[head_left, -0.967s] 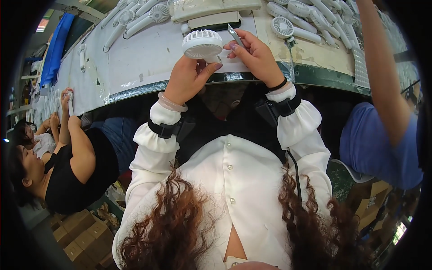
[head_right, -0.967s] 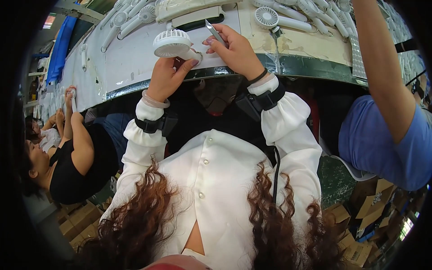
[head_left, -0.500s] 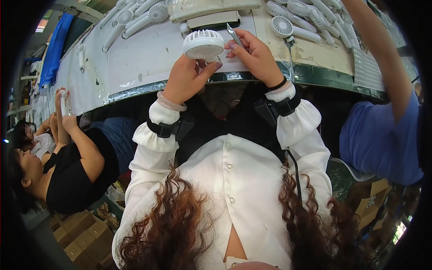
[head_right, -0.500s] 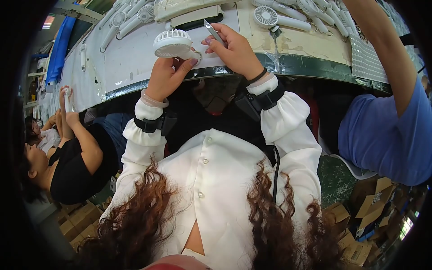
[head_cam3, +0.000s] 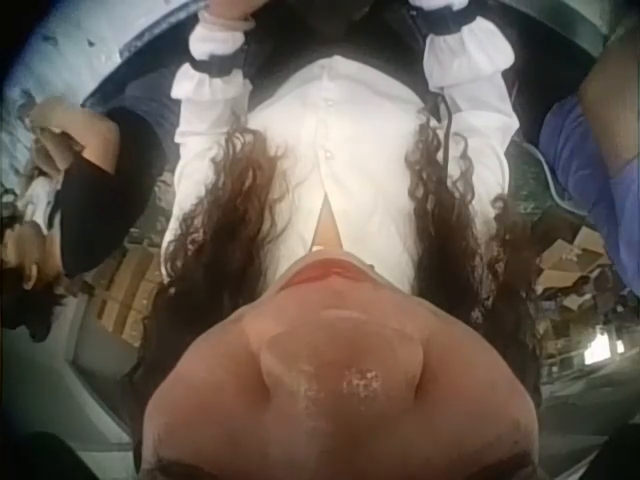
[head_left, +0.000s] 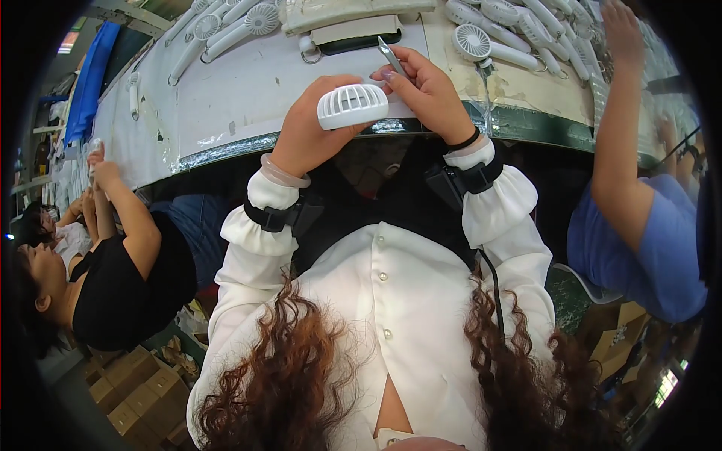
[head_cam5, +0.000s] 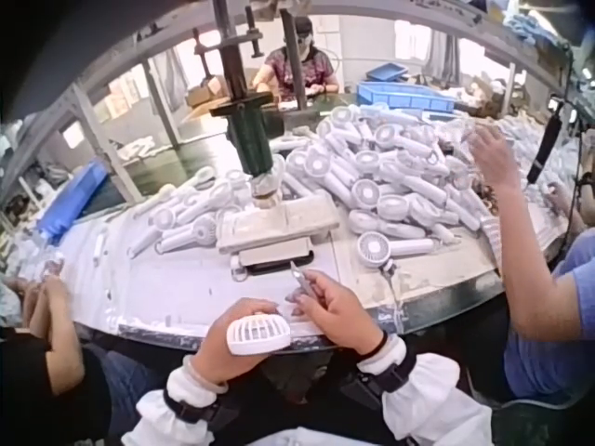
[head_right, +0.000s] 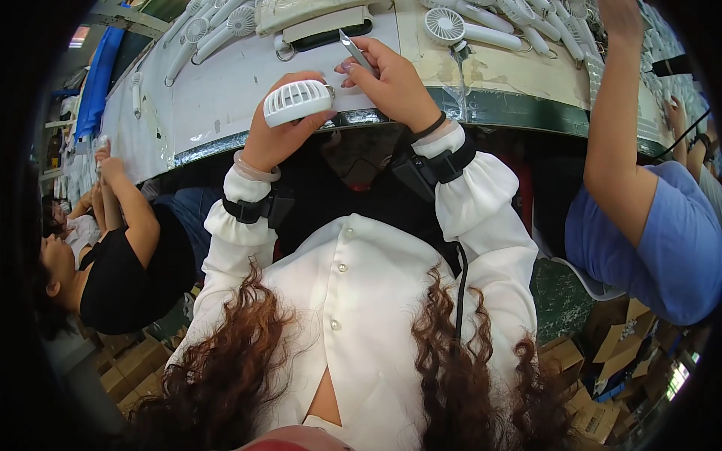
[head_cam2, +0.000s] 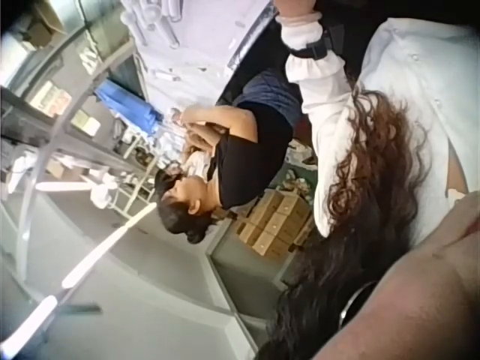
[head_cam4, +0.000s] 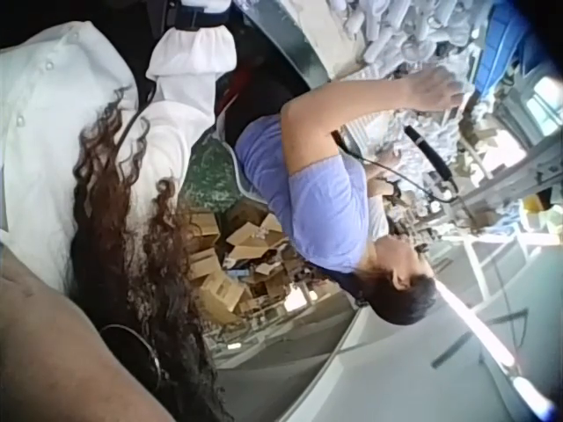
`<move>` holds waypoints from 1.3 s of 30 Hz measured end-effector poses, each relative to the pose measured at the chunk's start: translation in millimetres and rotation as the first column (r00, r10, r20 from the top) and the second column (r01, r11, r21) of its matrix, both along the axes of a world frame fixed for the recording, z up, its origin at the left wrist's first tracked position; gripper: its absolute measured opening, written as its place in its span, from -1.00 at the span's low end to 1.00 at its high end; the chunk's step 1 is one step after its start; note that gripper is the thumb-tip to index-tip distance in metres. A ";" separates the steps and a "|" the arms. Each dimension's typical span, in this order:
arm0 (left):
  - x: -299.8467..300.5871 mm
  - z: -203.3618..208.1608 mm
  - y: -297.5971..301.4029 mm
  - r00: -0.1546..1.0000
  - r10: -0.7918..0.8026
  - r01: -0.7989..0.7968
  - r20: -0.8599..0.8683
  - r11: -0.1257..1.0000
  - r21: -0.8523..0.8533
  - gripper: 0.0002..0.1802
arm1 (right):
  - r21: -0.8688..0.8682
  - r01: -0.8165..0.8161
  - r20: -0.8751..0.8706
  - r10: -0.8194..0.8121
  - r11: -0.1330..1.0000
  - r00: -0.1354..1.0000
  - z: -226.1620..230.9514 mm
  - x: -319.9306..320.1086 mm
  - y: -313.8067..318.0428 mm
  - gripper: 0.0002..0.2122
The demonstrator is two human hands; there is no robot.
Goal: The person picks up a white handheld fan, uses a small blade to trim the plastic handle, and attaches a metal ring to the base. They then set the finished fan aside and repeat the process with another fan.
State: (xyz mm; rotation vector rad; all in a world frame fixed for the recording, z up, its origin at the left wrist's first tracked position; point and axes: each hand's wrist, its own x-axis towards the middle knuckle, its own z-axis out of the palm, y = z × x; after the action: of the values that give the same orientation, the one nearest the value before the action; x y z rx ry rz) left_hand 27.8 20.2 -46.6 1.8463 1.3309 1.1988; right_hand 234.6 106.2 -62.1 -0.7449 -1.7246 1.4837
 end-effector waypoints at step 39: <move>9.9 28.3 -35.9 0.910 0.095 -0.191 -0.404 0.960 -0.205 -0.41 | 0.321 0.042 0.153 -0.096 0.946 0.984 4.0 -8.2 -5.5 -0.72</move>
State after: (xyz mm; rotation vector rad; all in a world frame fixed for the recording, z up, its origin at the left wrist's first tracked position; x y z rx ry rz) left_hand 37.7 -15.7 -18.3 1.8946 1.7729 0.7101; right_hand 226.4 100.6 -58.0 -0.7642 -1.9815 1.0839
